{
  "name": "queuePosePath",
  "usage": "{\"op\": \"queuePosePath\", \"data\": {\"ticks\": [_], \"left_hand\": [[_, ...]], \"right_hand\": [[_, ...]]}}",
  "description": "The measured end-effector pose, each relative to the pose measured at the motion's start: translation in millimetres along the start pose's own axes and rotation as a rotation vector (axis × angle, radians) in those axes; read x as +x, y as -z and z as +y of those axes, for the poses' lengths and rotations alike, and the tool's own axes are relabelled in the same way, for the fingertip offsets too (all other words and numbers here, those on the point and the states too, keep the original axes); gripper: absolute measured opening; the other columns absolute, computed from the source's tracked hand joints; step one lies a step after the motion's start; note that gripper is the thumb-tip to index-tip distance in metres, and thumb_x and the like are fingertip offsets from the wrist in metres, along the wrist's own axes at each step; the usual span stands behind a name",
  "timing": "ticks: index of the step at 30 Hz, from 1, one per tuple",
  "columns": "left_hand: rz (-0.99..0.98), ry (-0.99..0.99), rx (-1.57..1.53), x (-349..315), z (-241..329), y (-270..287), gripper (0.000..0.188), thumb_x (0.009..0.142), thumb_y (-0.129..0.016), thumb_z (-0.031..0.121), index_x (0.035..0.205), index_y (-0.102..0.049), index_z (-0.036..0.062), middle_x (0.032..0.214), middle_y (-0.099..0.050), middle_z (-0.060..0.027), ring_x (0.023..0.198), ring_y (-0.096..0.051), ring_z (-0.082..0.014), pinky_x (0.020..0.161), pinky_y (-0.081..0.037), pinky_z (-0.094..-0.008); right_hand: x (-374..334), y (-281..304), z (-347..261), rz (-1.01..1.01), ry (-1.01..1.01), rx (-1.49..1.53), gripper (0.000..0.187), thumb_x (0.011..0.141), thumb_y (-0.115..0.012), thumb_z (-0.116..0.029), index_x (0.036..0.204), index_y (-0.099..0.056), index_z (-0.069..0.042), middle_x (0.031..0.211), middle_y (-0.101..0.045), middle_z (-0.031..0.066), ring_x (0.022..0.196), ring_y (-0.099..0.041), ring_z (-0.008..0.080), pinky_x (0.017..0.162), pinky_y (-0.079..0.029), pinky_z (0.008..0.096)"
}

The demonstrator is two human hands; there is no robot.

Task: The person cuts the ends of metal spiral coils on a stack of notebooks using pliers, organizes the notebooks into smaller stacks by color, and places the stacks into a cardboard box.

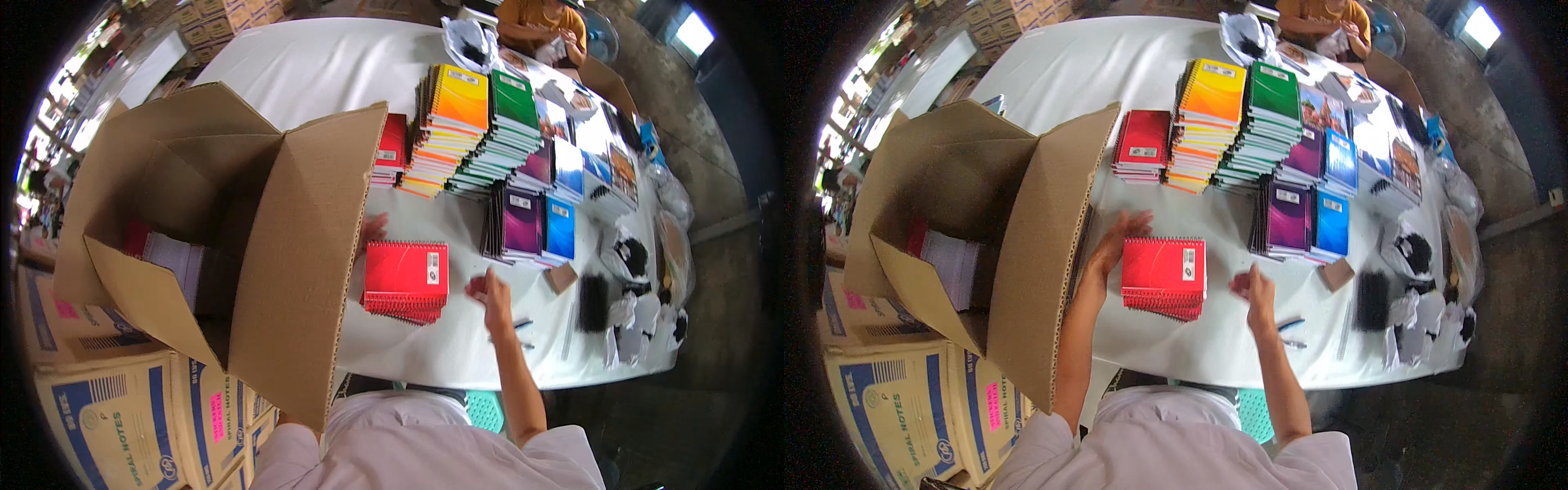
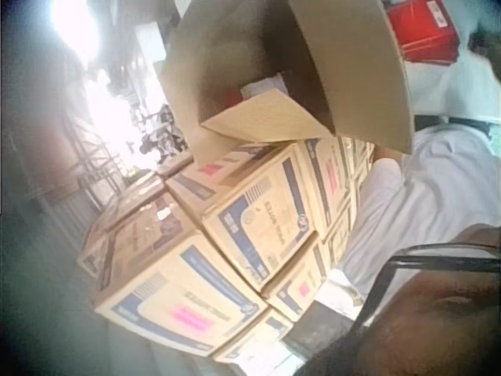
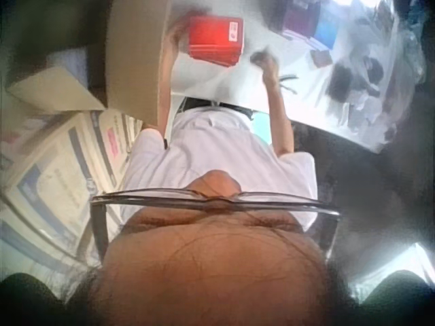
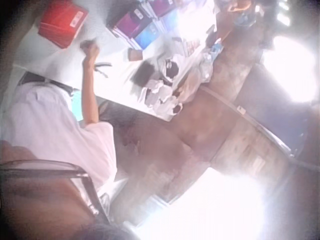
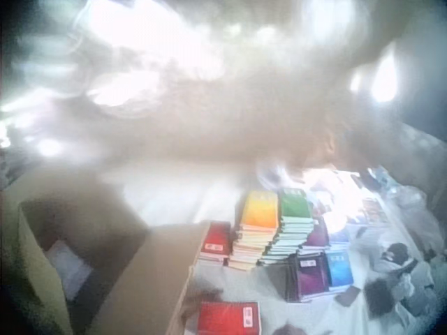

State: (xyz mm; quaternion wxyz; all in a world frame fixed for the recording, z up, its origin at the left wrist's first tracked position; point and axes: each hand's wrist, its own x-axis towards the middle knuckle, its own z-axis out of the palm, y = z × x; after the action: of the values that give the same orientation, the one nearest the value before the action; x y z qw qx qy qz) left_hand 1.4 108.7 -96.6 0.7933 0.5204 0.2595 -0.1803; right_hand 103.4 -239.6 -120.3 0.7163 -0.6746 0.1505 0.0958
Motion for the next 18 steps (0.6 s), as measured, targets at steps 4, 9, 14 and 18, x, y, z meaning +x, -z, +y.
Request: {"op": "queuePosePath", "data": {"ticks": [4,9,14,18], "left_hand": [[-0.112,-0.004,0.066,2,2,1,0.065,0.094,-0.042,0.058,0.133,-0.047,0.0064,0.127,-0.054,-0.0133,0.115,-0.053,-0.0235,0.099,-0.042,-0.0387],[-0.236,-0.047,0.174,4,3,-4,0.067,0.093,-0.043,0.059,0.133,-0.047,0.0052,0.128,-0.055,-0.0135,0.115,-0.054,-0.0237,0.099,-0.042,-0.0369],[-0.366,-0.221,0.317,21,-4,-12,0.069,0.093,-0.043,0.06,0.133,-0.047,0.004,0.129,-0.055,-0.0137,0.115,-0.054,-0.024,0.099,-0.041,-0.035],[-0.111,-0.057,-0.102,46,6,-21,0.072,0.091,-0.042,0.064,0.131,-0.049,0.0051,0.129,-0.056,-0.0095,0.115,-0.054,-0.0189,0.098,-0.042,-0.034]], "right_hand": [[-108,-58,14,-0.242,-0.466,0.294,0.079,0.094,-0.038,-0.059,0.124,-0.047,0.013,0.115,-0.059,0.0271,0.11,-0.059,0.0331,0.098,-0.047,0.0449],[-105,-84,36,-0.135,-0.489,0.729,0.094,0.089,-0.027,-0.071,0.135,-0.035,0.011,0.137,-0.04,0.0259,0.125,-0.044,0.0308,0.108,-0.035,0.0432],[-63,-60,13,-0.179,-0.381,0.34,0.098,0.086,-0.025,-0.076,0.135,-0.04,0.007,0.122,-0.053,0.0167,0.118,-0.049,0.0266,0.103,-0.039,0.0416],[-38,-68,-5,-0.217,-0.405,0.109,0.098,0.085,-0.027,-0.078,0.127,-0.049,0.008,0.115,-0.058,0.0154,0.11,-0.054,0.0241,0.101,-0.04,0.0382]]}}
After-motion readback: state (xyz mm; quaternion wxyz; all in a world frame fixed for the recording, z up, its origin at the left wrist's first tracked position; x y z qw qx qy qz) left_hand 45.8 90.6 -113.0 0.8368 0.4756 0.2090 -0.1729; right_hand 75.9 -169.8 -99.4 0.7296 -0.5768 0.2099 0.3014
